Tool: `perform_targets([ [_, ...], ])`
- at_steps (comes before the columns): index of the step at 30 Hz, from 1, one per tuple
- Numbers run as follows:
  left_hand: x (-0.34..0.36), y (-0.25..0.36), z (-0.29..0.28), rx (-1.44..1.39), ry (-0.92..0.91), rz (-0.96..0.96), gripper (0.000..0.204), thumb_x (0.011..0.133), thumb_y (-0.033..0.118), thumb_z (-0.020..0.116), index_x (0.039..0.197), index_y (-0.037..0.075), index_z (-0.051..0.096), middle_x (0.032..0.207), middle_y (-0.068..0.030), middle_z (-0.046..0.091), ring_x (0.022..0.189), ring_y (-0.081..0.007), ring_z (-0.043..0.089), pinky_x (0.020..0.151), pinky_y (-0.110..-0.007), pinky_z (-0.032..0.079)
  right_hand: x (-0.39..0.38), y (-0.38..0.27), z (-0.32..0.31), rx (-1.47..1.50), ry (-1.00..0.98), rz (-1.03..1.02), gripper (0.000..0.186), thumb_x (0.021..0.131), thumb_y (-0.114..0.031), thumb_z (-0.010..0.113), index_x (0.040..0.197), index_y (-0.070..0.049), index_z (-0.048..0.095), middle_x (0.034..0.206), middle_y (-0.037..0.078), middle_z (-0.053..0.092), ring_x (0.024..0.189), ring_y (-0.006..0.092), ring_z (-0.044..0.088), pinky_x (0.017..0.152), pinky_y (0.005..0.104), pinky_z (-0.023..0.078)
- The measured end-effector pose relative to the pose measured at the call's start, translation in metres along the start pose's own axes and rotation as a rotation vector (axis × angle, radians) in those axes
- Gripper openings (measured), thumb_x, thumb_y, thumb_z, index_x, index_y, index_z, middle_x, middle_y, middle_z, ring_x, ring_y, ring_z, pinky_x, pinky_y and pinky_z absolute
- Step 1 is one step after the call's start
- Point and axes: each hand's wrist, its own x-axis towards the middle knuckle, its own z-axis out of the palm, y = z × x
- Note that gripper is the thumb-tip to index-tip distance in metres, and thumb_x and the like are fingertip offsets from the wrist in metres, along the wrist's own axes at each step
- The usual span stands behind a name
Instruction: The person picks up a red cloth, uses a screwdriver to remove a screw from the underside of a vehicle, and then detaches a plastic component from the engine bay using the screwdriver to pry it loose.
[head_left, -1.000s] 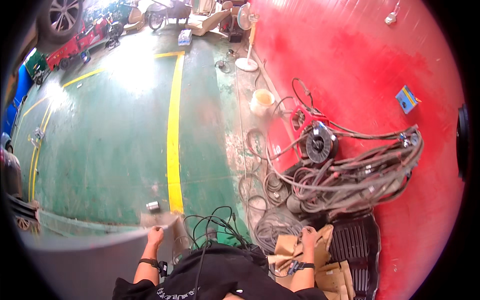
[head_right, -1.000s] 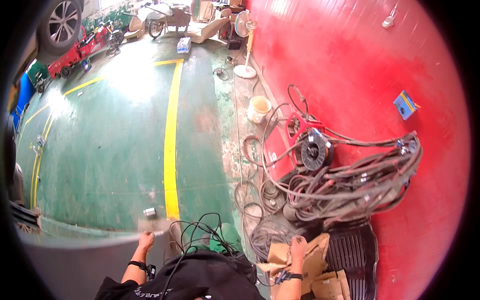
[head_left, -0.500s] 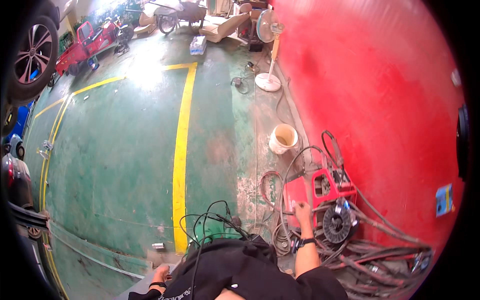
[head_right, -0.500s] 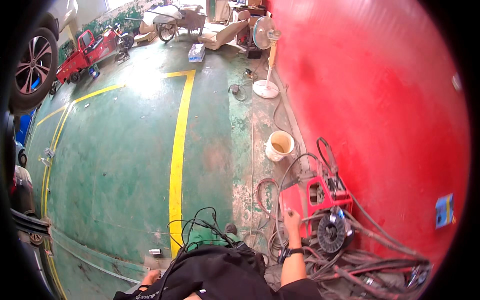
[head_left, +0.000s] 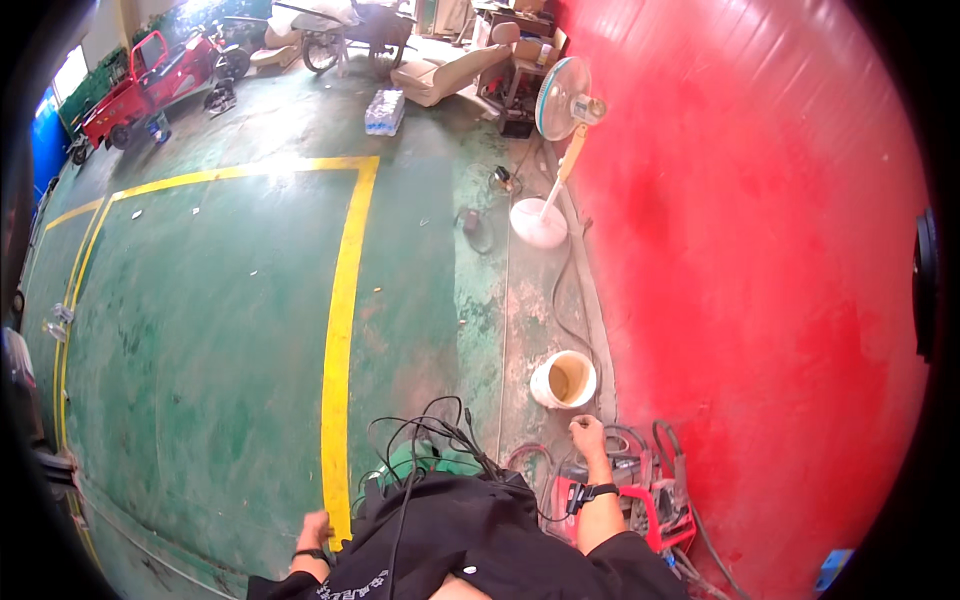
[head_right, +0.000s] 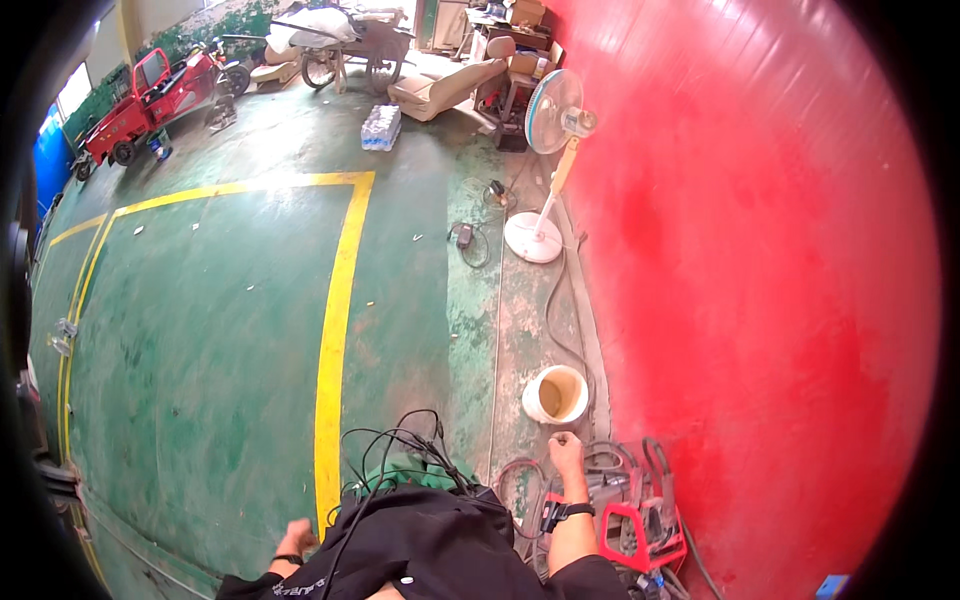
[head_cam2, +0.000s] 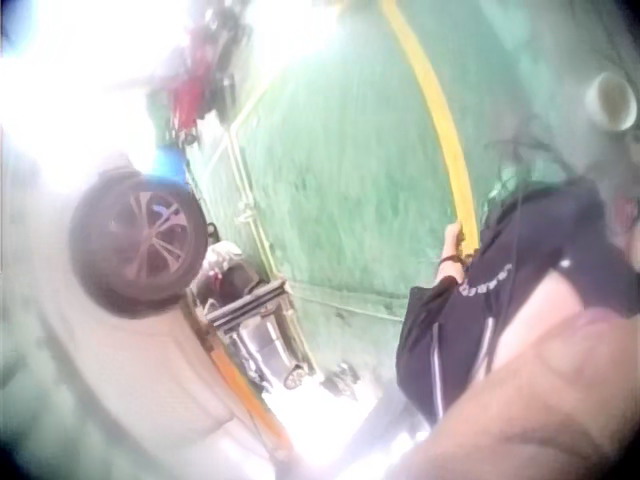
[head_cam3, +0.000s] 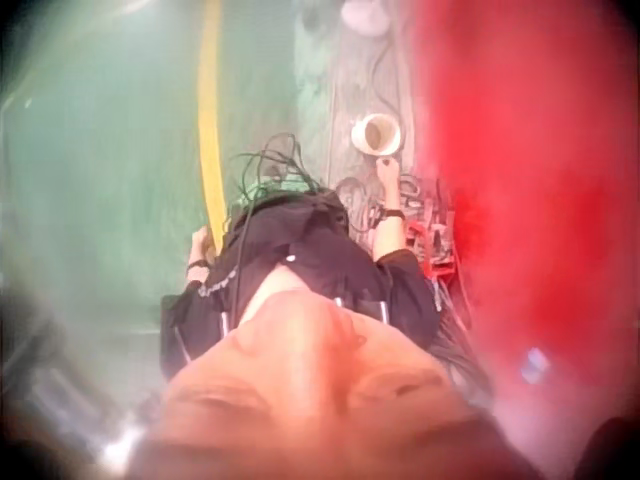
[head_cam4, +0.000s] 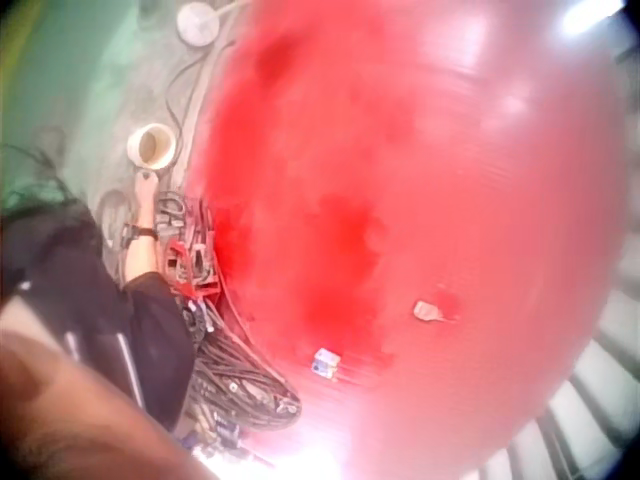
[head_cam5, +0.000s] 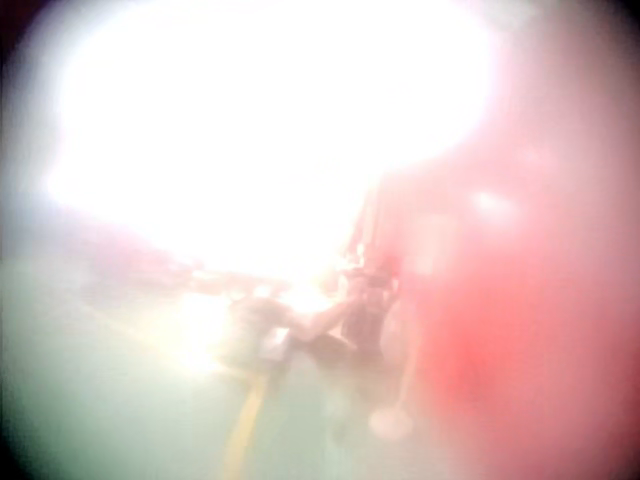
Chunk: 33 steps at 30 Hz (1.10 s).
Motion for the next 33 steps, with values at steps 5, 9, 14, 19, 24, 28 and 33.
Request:
perform_targets([
  [5, 0.081, 0.216, -0.164, -0.463, 0.418, 0.053, 0.035, 0.091, 0.023, 0.058, 0.111, -0.004, 0.066, 0.092, -0.0160, 0.070, 0.073, -0.0237, 0.069, 0.060, -0.037, 0.058, 0.098, -0.070, 0.008, 0.291, 0.056, 0.253, 0.019, 0.085, -0.007, 0.063, 0.098, 0.005, 0.068, 0.075, 0.008, 0.067, 0.057, 0.0135, 0.064, 0.047, 0.0274, 0.050],
  [9, 0.150, 0.342, -0.254, -0.496, 0.554, 0.235, 0.035, 0.091, 0.025, 0.060, 0.111, -0.003, 0.068, 0.085, -0.0137, 0.071, 0.066, -0.0212, 0.066, 0.058, -0.035, 0.057, 0.201, -0.122, 0.050, 0.383, 0.117, 0.317, 0.013, 0.086, -0.006, 0.062, 0.094, 0.003, 0.067, 0.073, 0.008, 0.067, 0.057, 0.0136, 0.064, 0.046, 0.0270, 0.050],
  [14, 0.211, 0.429, -0.291, -0.518, 0.443, -0.022, 0.035, 0.094, 0.025, 0.055, 0.112, -0.004, 0.065, 0.078, -0.0162, 0.068, 0.060, -0.0254, 0.065, 0.054, -0.040, 0.054, 0.377, -0.202, 0.114, 0.267, 0.083, 0.350, 0.015, 0.088, -0.012, 0.063, 0.080, 0.001, 0.068, 0.067, 0.007, 0.066, 0.052, 0.0161, 0.063, 0.047, 0.0295, 0.051],
  [19, 0.230, 0.484, -0.305, -0.544, -0.026, -0.359, 0.038, 0.090, 0.025, 0.056, 0.113, -0.005, 0.059, 0.089, -0.0181, 0.071, 0.075, -0.0332, 0.071, 0.061, -0.046, 0.057, 0.544, -0.352, 0.164, 0.109, -0.029, 0.093, 0.020, 0.085, -0.021, 0.065, 0.089, -0.003, 0.074, 0.074, 0.010, 0.073, 0.071, 0.0185, 0.071, 0.068, 0.0335, 0.055],
  [24, 0.271, 0.566, -0.338, -0.494, -0.023, -0.293, 0.036, 0.084, 0.028, 0.065, 0.105, -0.001, 0.062, 0.090, -0.0171, 0.072, 0.081, -0.0320, 0.072, 0.067, -0.044, 0.058, 0.676, -0.502, 0.216, 0.106, -0.205, -0.135, 0.026, 0.087, -0.015, 0.066, 0.104, 0.004, 0.070, 0.083, 0.008, 0.072, 0.071, 0.0144, 0.070, 0.064, 0.0289, 0.056],
  [28, 0.342, 0.656, -0.410, -0.136, 0.021, -0.221, 0.035, 0.078, 0.030, 0.073, 0.098, 0.002, 0.065, 0.090, -0.0163, 0.073, 0.086, -0.0310, 0.073, 0.072, -0.042, 0.059, 0.771, -0.555, 0.266, 0.056, -0.204, -0.114, 0.024, 0.086, -0.014, 0.066, 0.104, 0.003, 0.071, 0.079, 0.007, 0.072, 0.068, 0.0127, 0.069, 0.066, 0.0296, 0.056],
  [33, 0.461, 0.799, -0.557, 0.843, -0.088, 0.203, 0.035, 0.072, 0.032, 0.082, 0.090, 0.005, 0.068, 0.090, -0.0153, 0.075, 0.091, -0.0299, 0.075, 0.077, -0.040, 0.060, 0.859, -0.586, 0.292, 0.044, -0.083, 0.015, 0.023, 0.086, -0.015, 0.066, 0.101, 0.002, 0.072, 0.079, 0.010, 0.072, 0.068, 0.0156, 0.069, 0.066, 0.0317, 0.055],
])
